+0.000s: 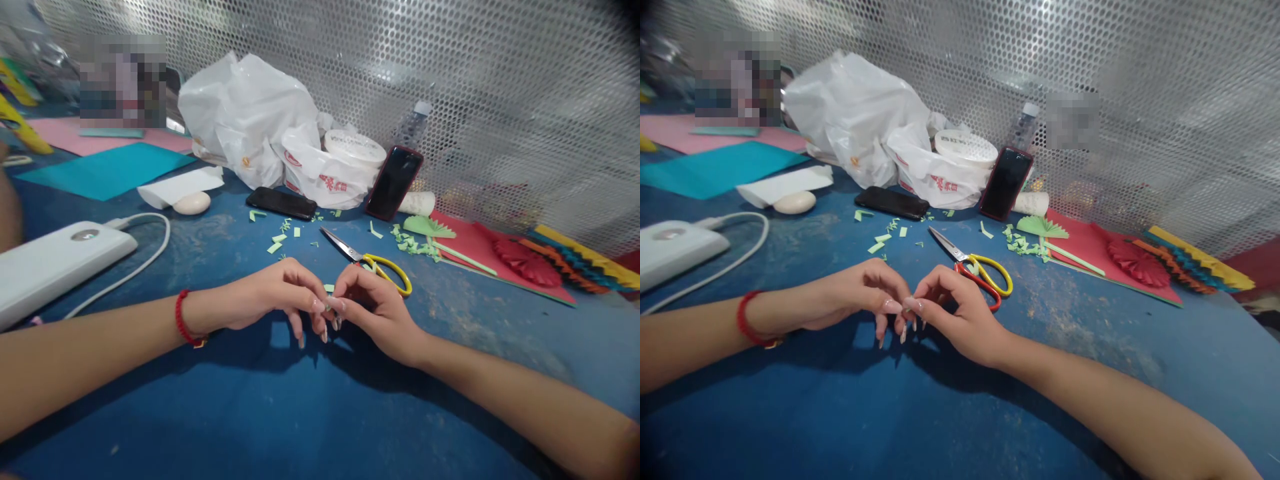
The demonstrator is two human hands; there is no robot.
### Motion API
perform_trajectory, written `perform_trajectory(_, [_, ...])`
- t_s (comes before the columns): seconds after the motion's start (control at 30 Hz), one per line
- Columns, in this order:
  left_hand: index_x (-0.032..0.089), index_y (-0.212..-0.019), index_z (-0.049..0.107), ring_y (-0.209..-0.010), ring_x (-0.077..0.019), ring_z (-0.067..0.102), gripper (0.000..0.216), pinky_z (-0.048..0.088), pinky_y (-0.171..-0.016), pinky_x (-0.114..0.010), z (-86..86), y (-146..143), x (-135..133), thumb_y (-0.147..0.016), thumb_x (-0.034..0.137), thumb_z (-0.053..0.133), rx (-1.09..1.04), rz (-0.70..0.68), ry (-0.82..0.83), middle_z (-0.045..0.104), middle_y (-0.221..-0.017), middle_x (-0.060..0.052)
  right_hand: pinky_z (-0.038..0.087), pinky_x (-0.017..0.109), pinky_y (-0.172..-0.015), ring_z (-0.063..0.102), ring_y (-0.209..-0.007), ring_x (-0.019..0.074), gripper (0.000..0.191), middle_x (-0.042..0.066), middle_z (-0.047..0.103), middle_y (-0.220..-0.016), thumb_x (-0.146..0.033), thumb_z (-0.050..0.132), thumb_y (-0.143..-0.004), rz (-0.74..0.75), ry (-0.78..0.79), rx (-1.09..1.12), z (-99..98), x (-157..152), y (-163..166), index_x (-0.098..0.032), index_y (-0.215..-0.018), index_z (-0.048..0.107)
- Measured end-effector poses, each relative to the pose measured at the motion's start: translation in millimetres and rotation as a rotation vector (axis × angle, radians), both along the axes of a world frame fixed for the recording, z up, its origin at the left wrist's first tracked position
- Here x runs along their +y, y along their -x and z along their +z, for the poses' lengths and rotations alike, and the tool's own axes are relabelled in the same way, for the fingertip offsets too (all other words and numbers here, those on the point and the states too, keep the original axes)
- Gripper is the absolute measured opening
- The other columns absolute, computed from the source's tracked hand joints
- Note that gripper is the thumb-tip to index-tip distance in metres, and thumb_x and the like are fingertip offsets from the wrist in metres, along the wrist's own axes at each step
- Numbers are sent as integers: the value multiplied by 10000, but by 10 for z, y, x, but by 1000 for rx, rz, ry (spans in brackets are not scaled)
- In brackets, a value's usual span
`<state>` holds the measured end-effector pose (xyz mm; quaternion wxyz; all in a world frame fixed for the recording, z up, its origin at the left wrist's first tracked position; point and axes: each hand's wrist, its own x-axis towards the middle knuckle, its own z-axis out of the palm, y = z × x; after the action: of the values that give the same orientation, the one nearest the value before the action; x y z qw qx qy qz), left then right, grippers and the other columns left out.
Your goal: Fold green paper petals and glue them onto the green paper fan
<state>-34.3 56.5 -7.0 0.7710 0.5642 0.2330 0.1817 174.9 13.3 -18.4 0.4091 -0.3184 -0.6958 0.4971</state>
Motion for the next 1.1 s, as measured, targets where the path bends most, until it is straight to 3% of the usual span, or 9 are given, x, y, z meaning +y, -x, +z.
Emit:
perform_trajectory(0.27, [162,-800,810,-561,-129,695,146,597,-548,-178,-39,-51,-89,-737,290,840,151,126,-255,767,-672,-44,466,229,-616,566,-699,99,194,-16,595,-838,-348,710,-899,-75,-23,-58,10,-17,17,-220,-932,569])
perform_trajectory(1.1, [172,-661,795,-560,-105,683,61,531,-560,-133,27,-59,-118,-669,188,854,197,162,-148,754,-609,-20,440,211,-644,547,-734,74,146,-35,574,-871,-240,697,-918,35,29,9,-4,17,8,-222,-984,568])
